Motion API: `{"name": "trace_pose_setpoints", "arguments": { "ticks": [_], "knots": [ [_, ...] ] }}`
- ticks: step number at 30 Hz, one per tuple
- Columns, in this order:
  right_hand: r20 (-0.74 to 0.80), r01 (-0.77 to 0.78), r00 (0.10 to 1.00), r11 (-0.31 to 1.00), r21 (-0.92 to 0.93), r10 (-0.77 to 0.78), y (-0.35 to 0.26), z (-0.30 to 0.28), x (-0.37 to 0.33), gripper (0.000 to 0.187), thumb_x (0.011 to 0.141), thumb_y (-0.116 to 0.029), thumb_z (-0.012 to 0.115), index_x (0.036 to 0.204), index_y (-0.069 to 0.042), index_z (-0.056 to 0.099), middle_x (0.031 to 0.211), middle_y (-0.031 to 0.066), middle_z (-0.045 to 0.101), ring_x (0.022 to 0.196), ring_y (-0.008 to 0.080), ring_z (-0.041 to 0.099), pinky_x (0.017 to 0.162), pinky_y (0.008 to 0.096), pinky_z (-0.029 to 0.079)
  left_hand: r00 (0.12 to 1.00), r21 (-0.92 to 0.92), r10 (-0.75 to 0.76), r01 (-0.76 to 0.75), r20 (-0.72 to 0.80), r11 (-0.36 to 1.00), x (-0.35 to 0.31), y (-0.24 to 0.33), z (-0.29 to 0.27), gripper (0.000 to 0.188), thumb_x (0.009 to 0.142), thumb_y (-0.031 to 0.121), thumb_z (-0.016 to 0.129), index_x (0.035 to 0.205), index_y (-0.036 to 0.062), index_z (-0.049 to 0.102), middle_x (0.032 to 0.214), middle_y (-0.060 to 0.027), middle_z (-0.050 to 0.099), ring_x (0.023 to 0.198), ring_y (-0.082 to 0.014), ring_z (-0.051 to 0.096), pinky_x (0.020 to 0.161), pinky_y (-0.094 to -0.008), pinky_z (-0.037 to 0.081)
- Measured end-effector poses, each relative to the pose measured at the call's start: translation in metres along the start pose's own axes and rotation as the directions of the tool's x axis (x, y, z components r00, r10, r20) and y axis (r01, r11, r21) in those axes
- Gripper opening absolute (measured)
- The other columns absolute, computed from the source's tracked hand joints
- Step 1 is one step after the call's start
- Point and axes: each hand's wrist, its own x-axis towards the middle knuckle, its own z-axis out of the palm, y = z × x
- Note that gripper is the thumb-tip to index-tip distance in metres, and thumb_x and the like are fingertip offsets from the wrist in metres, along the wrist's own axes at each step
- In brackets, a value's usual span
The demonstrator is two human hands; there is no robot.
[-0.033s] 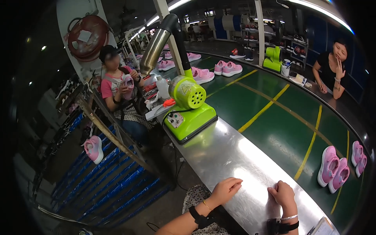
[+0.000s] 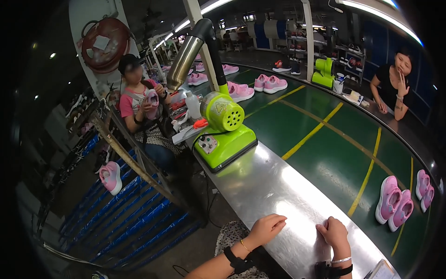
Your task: Inspecting pink and white shoes on a conveyor belt in a manufacturing facility.
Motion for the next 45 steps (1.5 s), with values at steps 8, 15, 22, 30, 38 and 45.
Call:
{"name": "trace_pose_setpoints", "arguments": {
  "ticks": [8, 15, 22, 30, 38, 45],
  "knots": [
    [-0.032, -0.006, 0.999, 1.0, 0.013, 0.007, -0.001, 0.002, -0.004, 0.037, 0.072, -0.037, 0.071, 0.07, -0.004, 0.055, 0.07, 0.014, 0.06, 0.069, 0.0323, 0.059, 0.062, 0.0409, 0.045, 0.996, 0.022, 0.073, -0.072, -0.045, 0.997, -0.007, 0.001, -0.005, 0.013, 0.084, 0.013, 0.059, 0.09, 0.0026, 0.065, 0.083, -0.0111, 0.064, 0.071, -0.0263, 0.062, 0.063, -0.0313, 0.049],
    [-0.038, 0.03, 0.999, 0.999, 0.035, -0.029, 0.012, 0.008, 0.001, 0.037, 0.071, -0.037, 0.071, 0.07, -0.004, 0.055, 0.069, 0.0142, 0.06, 0.069, 0.0324, 0.058, 0.062, 0.0405, 0.045, 0.993, 0.062, 0.098, -0.094, -0.059, 0.994, -0.004, 0.001, -0.002, 0.013, 0.084, 0.013, 0.059, 0.09, 0.0031, 0.065, 0.083, -0.0106, 0.065, 0.071, -0.0257, 0.063, 0.063, -0.0311, 0.05],
    [-0.018, 0.034, 0.999, 0.998, 0.047, -0.033, 0.01, 0.004, 0.001, 0.036, 0.071, -0.036, 0.071, 0.066, -0.004, 0.054, 0.068, 0.0135, 0.06, 0.069, 0.0324, 0.058, 0.062, 0.04, 0.045, 0.992, 0.081, 0.108, -0.102, -0.066, 0.991, -0.005, 0.0, -0.001, 0.013, 0.084, 0.014, 0.06, 0.09, 0.0035, 0.066, 0.085, -0.01, 0.066, 0.072, -0.0241, 0.064, 0.062, -0.0299, 0.051],
    [-0.013, 0.022, 1.0, 0.997, 0.07, -0.021, 0.007, -0.001, 0.001, 0.035, 0.072, -0.036, 0.07, 0.067, -0.004, 0.056, 0.069, 0.0135, 0.06, 0.069, 0.0323, 0.058, 0.063, 0.0392, 0.045, 0.991, 0.091, 0.115, -0.109, -0.064, 0.99, -0.004, 0.001, -0.002, 0.013, 0.084, 0.014, 0.06, 0.09, 0.0038, 0.066, 0.084, -0.0097, 0.066, 0.07, -0.0231, 0.064, 0.061, -0.0291, 0.051],
    [-0.004, 0.026, 1.0, 0.996, 0.086, -0.026, 0.005, -0.002, 0.0, 0.034, 0.073, -0.035, 0.07, 0.067, -0.004, 0.057, 0.067, 0.0133, 0.061, 0.068, 0.0322, 0.058, 0.062, 0.0388, 0.045, 0.989, 0.106, 0.127, -0.119, -0.075, 0.987, -0.006, 0.0, -0.002, 0.013, 0.083, 0.013, 0.061, 0.091, 0.0035, 0.066, 0.083, -0.0102, 0.066, 0.069, -0.0228, 0.064, 0.061, -0.0289, 0.052],
    [-0.001, -0.001, 1.0, 0.998, 0.055, 0.001, 0.007, -0.002, 0.0, 0.033, 0.074, -0.036, 0.067, 0.068, -0.005, 0.058, 0.069, 0.0126, 0.061, 0.069, 0.0314, 0.059, 0.063, 0.0388, 0.046, 0.992, 0.092, 0.122, -0.117, -0.044, 0.989, -0.004, 0.002, -0.001, 0.012, 0.082, 0.012, 0.061, 0.09, 0.0034, 0.065, 0.084, -0.0104, 0.066, 0.069, -0.0238, 0.064, 0.061, -0.0293, 0.051]
  ]
}}
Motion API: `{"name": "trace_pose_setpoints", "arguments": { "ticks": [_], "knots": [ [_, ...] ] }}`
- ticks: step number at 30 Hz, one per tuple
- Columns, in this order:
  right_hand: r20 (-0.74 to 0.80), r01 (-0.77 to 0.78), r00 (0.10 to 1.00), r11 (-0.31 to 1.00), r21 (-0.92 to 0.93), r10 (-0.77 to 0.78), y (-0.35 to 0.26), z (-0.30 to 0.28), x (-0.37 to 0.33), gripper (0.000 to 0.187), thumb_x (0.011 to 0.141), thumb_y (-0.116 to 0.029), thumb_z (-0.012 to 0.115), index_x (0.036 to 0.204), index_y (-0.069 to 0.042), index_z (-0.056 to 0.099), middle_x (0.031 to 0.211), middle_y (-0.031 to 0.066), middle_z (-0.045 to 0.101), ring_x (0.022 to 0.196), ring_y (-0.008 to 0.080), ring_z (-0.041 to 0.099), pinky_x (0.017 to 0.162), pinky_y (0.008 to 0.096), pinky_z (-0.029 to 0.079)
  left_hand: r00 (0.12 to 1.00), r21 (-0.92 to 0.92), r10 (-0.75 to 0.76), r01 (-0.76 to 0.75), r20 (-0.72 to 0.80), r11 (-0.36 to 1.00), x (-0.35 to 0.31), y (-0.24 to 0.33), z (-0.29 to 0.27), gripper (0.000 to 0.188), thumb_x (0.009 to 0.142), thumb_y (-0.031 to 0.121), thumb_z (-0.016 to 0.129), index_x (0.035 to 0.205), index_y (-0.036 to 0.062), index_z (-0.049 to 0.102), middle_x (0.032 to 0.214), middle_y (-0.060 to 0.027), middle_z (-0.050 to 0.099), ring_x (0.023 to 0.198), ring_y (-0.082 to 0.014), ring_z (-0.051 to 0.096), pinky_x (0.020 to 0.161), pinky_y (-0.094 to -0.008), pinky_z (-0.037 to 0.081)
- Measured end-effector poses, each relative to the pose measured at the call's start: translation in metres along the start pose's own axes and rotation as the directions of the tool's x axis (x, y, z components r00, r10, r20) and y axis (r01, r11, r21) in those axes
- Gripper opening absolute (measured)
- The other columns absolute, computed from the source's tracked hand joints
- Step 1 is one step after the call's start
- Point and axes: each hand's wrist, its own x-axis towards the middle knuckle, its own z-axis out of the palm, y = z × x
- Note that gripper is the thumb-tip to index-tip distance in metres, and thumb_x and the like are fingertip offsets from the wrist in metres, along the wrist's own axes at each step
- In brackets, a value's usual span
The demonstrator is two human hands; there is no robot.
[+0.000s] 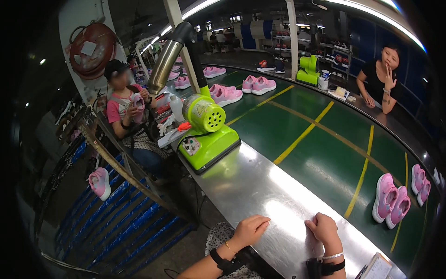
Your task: Inspecting pink and white shoes on a conveyor belt in a manufacturing facility.
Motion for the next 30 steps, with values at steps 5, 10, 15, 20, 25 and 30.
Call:
{"name": "trace_pose_setpoints", "arguments": {
  "ticks": [5, 10, 15, 20, 25, 30],
  "knots": [
    [0.0, 0.002, 1.0, 0.999, -0.035, -0.002, 0.005, 0.002, 0.005, 0.036, 0.077, -0.041, 0.063, 0.073, -0.006, 0.06, 0.073, 0.0134, 0.063, 0.073, 0.0325, 0.06, 0.066, 0.0409, 0.047, 1.0, -0.007, -0.023, 0.023, 0.007, 1.0, 0.005, 0.002, 0.002, 0.01, 0.082, 0.009, 0.059, 0.087, 0.0019, 0.065, 0.083, -0.0115, 0.065, 0.073, -0.0262, 0.063, 0.065, -0.0321, 0.051],
    [0.075, 0.026, 0.997, 1.0, 0.007, -0.026, -0.013, 0.003, 0.008, 0.035, 0.079, -0.041, 0.06, 0.076, -0.006, 0.061, 0.076, 0.0143, 0.063, 0.076, 0.033, 0.061, 0.068, 0.0417, 0.047, 1.0, -0.012, 0.001, -0.001, 0.009, 1.0, 0.0, -0.006, -0.008, 0.011, 0.081, 0.009, 0.06, 0.086, 0.0016, 0.065, 0.081, -0.0126, 0.065, 0.072, -0.0268, 0.063, 0.064, -0.0322, 0.051],
    [0.044, 0.004, 0.999, 1.0, 0.021, -0.005, 0.004, 0.009, 0.008, 0.035, 0.08, -0.041, 0.059, 0.081, -0.006, 0.061, 0.079, 0.014, 0.064, 0.079, 0.0319, 0.061, 0.069, 0.0415, 0.048, 0.999, 0.012, -0.04, 0.04, -0.005, 0.999, 0.006, -0.004, 0.003, 0.011, 0.081, 0.01, 0.06, 0.087, 0.0021, 0.065, 0.081, -0.0128, 0.064, 0.068, -0.0267, 0.062, 0.062, -0.0324, 0.049],
    [-0.001, 0.006, 1.0, 1.0, 0.022, -0.006, 0.007, 0.012, 0.005, 0.037, 0.081, -0.043, 0.057, 0.082, -0.006, 0.06, 0.079, 0.0145, 0.063, 0.078, 0.0332, 0.059, 0.069, 0.0425, 0.046, 0.997, -0.007, -0.066, 0.067, 0.046, 0.998, 0.009, 0.004, 0.001, 0.011, 0.081, 0.008, 0.059, 0.087, -0.0001, 0.064, 0.082, -0.0145, 0.063, 0.071, -0.0279, 0.061, 0.065, -0.0333, 0.049],
    [-0.022, 0.019, 1.0, 1.0, -0.003, -0.019, -0.001, 0.014, 0.007, 0.039, 0.082, -0.042, 0.056, 0.089, -0.003, 0.06, 0.082, 0.0164, 0.062, 0.081, 0.0343, 0.06, 0.072, 0.0432, 0.047, 0.998, -0.019, -0.043, 0.044, 0.042, 0.999, 0.008, -0.003, 0.0, 0.012, 0.08, 0.007, 0.058, 0.087, -0.0014, 0.064, 0.084, -0.0152, 0.063, 0.075, -0.0287, 0.061, 0.067, -0.0338, 0.049],
    [-0.003, 0.015, 1.0, 1.0, 0.003, -0.015, -0.002, 0.011, 0.003, 0.041, 0.082, -0.041, 0.056, 0.092, -0.002, 0.06, 0.085, 0.0168, 0.062, 0.084, 0.0348, 0.06, 0.073, 0.0438, 0.048, 0.999, -0.031, -0.032, 0.033, 0.04, 0.999, 0.004, -0.015, 0.004, 0.013, 0.083, 0.005, 0.056, 0.09, -0.0034, 0.063, 0.084, -0.0124, 0.063, 0.066, -0.0186, 0.061, 0.06, -0.0281, 0.049]
  ]
}}
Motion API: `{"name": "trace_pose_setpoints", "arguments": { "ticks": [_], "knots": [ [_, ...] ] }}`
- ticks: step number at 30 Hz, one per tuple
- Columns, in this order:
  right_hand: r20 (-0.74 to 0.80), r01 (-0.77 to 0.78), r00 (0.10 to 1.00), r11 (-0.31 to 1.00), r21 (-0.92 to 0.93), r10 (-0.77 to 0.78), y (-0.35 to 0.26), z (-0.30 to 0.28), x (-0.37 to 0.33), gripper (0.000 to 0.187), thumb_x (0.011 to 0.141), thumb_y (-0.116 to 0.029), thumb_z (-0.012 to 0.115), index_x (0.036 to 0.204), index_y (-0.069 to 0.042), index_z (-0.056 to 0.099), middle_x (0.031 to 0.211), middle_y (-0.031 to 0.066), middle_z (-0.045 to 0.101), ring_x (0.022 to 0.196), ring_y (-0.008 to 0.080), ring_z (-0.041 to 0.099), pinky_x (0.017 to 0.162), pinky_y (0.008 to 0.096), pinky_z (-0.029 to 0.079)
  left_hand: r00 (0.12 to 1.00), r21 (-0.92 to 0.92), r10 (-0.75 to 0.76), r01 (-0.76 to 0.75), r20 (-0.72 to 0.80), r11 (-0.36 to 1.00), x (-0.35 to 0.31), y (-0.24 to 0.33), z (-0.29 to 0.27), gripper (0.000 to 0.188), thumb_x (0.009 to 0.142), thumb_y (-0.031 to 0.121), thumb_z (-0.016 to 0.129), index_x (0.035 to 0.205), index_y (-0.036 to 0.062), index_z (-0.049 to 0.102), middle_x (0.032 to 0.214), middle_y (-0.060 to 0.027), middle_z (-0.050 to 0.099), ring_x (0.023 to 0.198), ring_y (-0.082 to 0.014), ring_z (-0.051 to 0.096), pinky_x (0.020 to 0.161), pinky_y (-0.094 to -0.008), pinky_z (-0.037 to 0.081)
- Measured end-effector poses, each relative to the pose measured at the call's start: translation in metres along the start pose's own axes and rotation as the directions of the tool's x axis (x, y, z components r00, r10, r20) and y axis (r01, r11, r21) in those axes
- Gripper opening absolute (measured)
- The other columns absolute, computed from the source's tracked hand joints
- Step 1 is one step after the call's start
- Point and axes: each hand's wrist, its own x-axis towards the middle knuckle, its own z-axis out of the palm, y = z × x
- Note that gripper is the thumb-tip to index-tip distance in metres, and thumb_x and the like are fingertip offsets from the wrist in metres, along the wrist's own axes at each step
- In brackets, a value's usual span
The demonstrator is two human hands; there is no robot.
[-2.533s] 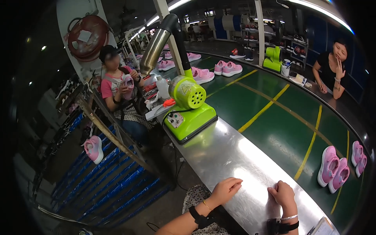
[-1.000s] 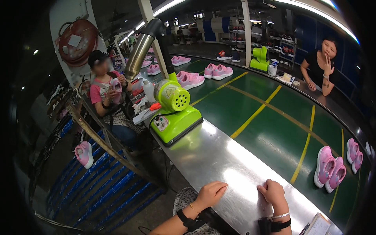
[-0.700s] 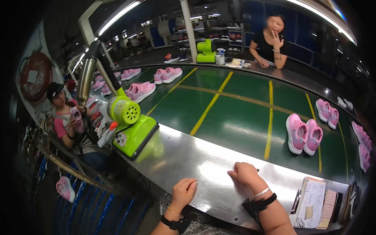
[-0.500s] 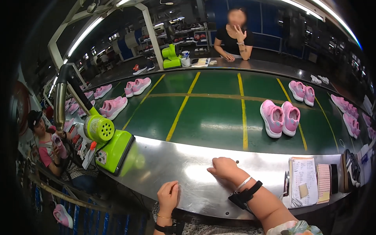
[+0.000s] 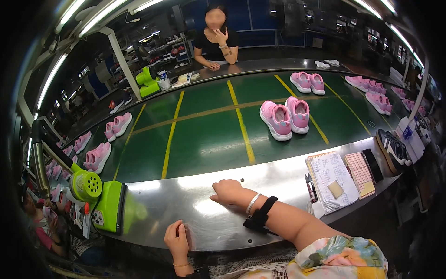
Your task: Inspecting pink and white shoes on a conveyor belt in a manufacturing facility.
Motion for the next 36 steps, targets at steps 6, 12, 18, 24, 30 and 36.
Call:
{"name": "trace_pose_setpoints", "arguments": {
  "ticks": [6, 12, 18, 24, 30, 36],
  "knots": [
    [0.0, -0.005, 1.0, 1.0, 0.016, 0.005, -0.001, 0.002, 0.001, 0.041, 0.082, -0.041, 0.055, 0.092, -0.001, 0.059, 0.087, 0.0172, 0.062, 0.085, 0.0346, 0.06, 0.073, 0.0437, 0.048, 1.0, -0.018, -0.005, 0.005, 0.013, 1.0, -0.001, -0.004, 0.0, 0.013, 0.084, 0.004, 0.055, 0.091, -0.0042, 0.063, 0.085, -0.011, 0.062, 0.066, -0.0162, 0.06, 0.061, -0.0267, 0.049],
    [0.006, -0.012, 1.0, 1.0, 0.013, 0.012, -0.003, 0.0, 0.001, 0.04, 0.082, -0.04, 0.056, 0.095, -0.002, 0.059, 0.091, 0.0173, 0.063, 0.088, 0.0341, 0.06, 0.074, 0.0432, 0.048, 1.0, -0.014, -0.012, 0.013, 0.025, 1.0, 0.0, 0.001, -0.002, 0.013, 0.084, 0.003, 0.054, 0.09, -0.0046, 0.063, 0.084, -0.011, 0.062, 0.066, -0.0164, 0.059, 0.061, -0.0266, 0.048],
    [0.02, -0.025, 0.999, 1.0, 0.011, 0.024, -0.001, 0.001, 0.001, 0.039, 0.082, -0.039, 0.057, 0.097, -0.003, 0.059, 0.093, 0.0168, 0.063, 0.091, 0.0333, 0.06, 0.076, 0.0426, 0.048, 1.0, 0.005, 0.013, -0.013, 0.028, 1.0, 0.0, -0.001, -0.001, 0.013, 0.084, 0.003, 0.054, 0.089, -0.0047, 0.063, 0.084, -0.0114, 0.062, 0.066, -0.017, 0.059, 0.061, -0.0269, 0.048],
    [0.045, -0.031, 0.999, 0.999, 0.021, 0.03, -0.003, -0.002, 0.002, 0.039, 0.082, -0.039, 0.057, 0.097, -0.003, 0.059, 0.093, 0.0165, 0.063, 0.092, 0.0331, 0.06, 0.077, 0.0427, 0.048, 1.0, 0.0, 0.001, -0.001, 0.024, 1.0, 0.0, -0.002, -0.001, 0.013, 0.084, 0.003, 0.054, 0.089, -0.0046, 0.063, 0.084, -0.0115, 0.062, 0.066, -0.0172, 0.059, 0.061, -0.0271, 0.048],
    [0.011, 0.003, 1.0, 0.999, 0.043, -0.004, 0.002, 0.002, 0.003, 0.04, 0.082, -0.041, 0.056, 0.091, -0.001, 0.06, 0.088, 0.0176, 0.062, 0.087, 0.0345, 0.06, 0.075, 0.0438, 0.048, 0.994, -0.026, -0.099, 0.1, 0.033, 0.995, 0.0, 0.006, -0.001, 0.012, 0.08, 0.003, 0.056, 0.087, -0.0025, 0.064, 0.084, -0.0148, 0.063, 0.075, -0.0271, 0.061, 0.07, -0.0337, 0.048],
    [0.066, 0.023, 0.997, 0.998, 0.059, -0.027, 0.008, -0.002, 0.007, 0.049, 0.085, -0.049, 0.05, 0.094, -0.002, 0.062, 0.091, 0.0171, 0.064, 0.089, 0.0338, 0.061, 0.076, 0.0434, 0.047, 0.992, -0.032, -0.122, 0.123, 0.033, 0.992, 0.0, 0.007, -0.001, 0.012, 0.08, 0.003, 0.056, 0.087, -0.0024, 0.064, 0.084, -0.0142, 0.063, 0.075, -0.0264, 0.06, 0.07, -0.0334, 0.048]
  ]
}}
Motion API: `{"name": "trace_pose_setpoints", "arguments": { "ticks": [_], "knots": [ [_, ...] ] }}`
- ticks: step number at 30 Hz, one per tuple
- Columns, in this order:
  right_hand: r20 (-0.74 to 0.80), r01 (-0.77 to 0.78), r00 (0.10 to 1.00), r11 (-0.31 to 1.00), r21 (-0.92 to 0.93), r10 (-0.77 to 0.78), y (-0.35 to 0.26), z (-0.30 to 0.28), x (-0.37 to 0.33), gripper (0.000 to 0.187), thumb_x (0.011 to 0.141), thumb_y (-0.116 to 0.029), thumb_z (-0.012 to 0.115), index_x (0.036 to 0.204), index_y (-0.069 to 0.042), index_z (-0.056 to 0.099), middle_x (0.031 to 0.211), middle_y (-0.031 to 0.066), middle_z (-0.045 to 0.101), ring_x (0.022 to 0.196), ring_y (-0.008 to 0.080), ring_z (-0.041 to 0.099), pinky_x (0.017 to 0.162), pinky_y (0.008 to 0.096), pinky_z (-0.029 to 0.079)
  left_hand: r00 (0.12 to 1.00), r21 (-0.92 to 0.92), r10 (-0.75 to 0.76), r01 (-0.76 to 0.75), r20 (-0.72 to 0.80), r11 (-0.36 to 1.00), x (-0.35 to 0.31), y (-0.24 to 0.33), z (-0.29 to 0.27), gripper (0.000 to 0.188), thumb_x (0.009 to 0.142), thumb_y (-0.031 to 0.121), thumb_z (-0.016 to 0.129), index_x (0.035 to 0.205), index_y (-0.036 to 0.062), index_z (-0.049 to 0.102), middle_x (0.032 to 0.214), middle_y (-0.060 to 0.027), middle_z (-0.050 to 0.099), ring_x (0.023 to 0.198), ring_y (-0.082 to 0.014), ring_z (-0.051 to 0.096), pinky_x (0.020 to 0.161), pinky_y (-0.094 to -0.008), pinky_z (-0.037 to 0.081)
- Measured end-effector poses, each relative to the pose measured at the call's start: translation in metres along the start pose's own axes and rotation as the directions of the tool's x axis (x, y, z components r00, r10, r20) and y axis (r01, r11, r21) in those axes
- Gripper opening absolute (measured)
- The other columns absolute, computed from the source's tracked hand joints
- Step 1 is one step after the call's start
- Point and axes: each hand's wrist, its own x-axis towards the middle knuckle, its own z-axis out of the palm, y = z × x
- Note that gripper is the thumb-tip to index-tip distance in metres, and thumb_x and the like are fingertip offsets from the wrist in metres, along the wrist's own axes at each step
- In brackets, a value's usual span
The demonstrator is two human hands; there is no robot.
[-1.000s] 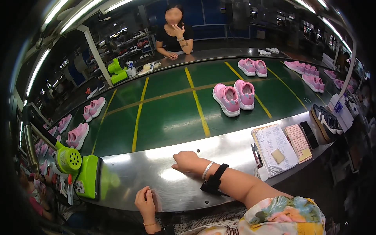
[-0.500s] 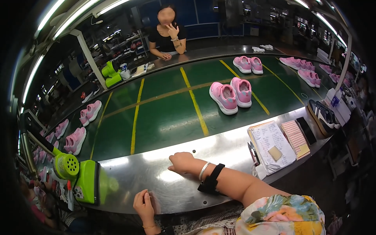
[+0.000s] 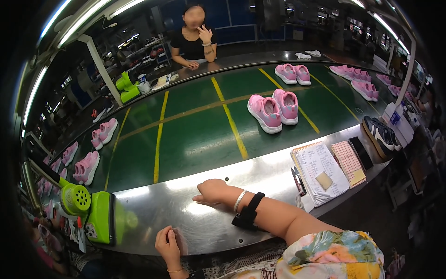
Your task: Inspecting pink and white shoes on a conveyor belt in a manufacturing facility.
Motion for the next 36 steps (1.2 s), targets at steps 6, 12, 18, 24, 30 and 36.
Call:
{"name": "trace_pose_setpoints", "arguments": {
  "ticks": [6, 12, 18, 24, 30, 36],
  "knots": [
    [0.022, -0.001, 1.0, 0.987, 0.164, -0.003, 0.008, -0.01, -0.001, 0.055, 0.087, -0.054, 0.046, 0.091, -0.002, 0.062, 0.083, 0.0168, 0.064, 0.083, 0.0328, 0.061, 0.073, 0.0414, 0.046, 0.994, 0.05, 0.112, -0.111, -0.012, 0.993, 0.002, -0.008, 0.003, 0.013, 0.084, 0.003, 0.054, 0.09, -0.0045, 0.063, 0.084, -0.0108, 0.061, 0.065, -0.016, 0.059, 0.061, -0.0263, 0.048],
    [-0.061, 0.016, 0.998, 0.935, 0.353, 0.006, 0.018, -0.002, 0.0, 0.051, 0.089, -0.05, 0.047, 0.089, -0.002, 0.062, 0.078, 0.0142, 0.063, 0.072, 0.026, 0.059, 0.068, 0.036, 0.046, 0.998, 0.069, 0.066, -0.064, -0.019, 0.996, 0.003, 0.001, 0.0, 0.012, 0.082, 0.004, 0.055, 0.087, -0.003, 0.063, 0.083, -0.0128, 0.062, 0.072, -0.023, 0.06, 0.066, -0.0305, 0.048],
    [0.08, -0.137, 0.99, 0.658, 0.74, 0.117, 0.025, -0.014, -0.004, 0.047, 0.09, -0.048, 0.048, 0.08, -0.004, 0.059, 0.065, 0.0047, 0.053, 0.056, 0.0127, 0.051, 0.051, 0.0281, 0.045, 0.996, 0.09, 0.083, -0.082, -0.017, 0.993, 0.004, 0.011, 0.002, 0.01, 0.079, 0.006, 0.058, 0.086, -0.0002, 0.064, 0.082, -0.0145, 0.063, 0.075, -0.0289, 0.061, 0.07, -0.0344, 0.049],
    [0.129, -0.147, 0.989, 0.366, 0.919, 0.073, 0.038, -0.01, -0.003, 0.04, 0.091, -0.047, 0.048, 0.078, -0.01, 0.055, 0.058, -0.0049, 0.038, 0.05, 0.0079, 0.037, 0.046, 0.0256, 0.04, 0.998, 0.112, 0.058, -0.055, -0.03, 0.992, 0.005, 0.013, 0.004, 0.01, 0.079, 0.006, 0.059, 0.086, 0.0003, 0.064, 0.082, -0.0141, 0.063, 0.076, -0.0289, 0.061, 0.07, -0.0341, 0.049],
    [0.083, -0.116, 0.988, 0.279, 0.953, 0.127, 0.039, -0.005, 0.003, 0.035, 0.09, -0.04, 0.052, 0.079, -0.007, 0.054, 0.058, -0.0041, 0.041, 0.051, 0.0066, 0.04, 0.044, 0.0235, 0.039, 0.997, 0.151, 0.057, -0.049, -0.046, 0.987, 0.003, 0.011, 0.006, 0.01, 0.079, 0.005, 0.06, 0.085, -0.0003, 0.065, 0.082, -0.0126, 0.064, 0.074, -0.0252, 0.062, 0.068, -0.0315, 0.049],
    [-0.128, 0.079, 0.973, 0.242, 0.967, 0.194, 0.028, 0.004, 0.007, 0.027, 0.089, -0.031, 0.058, 0.082, -0.005, 0.054, 0.063, -0.0023, 0.046, 0.051, 0.0073, 0.045, 0.045, 0.0232, 0.04, 0.995, 0.17, 0.087, -0.077, -0.054, 0.982, 0.003, 0.009, 0.01, 0.01, 0.078, 0.005, 0.06, 0.085, 0.0003, 0.065, 0.081, -0.0121, 0.064, 0.074, -0.0248, 0.062, 0.068, -0.0315, 0.049]
  ]
}}
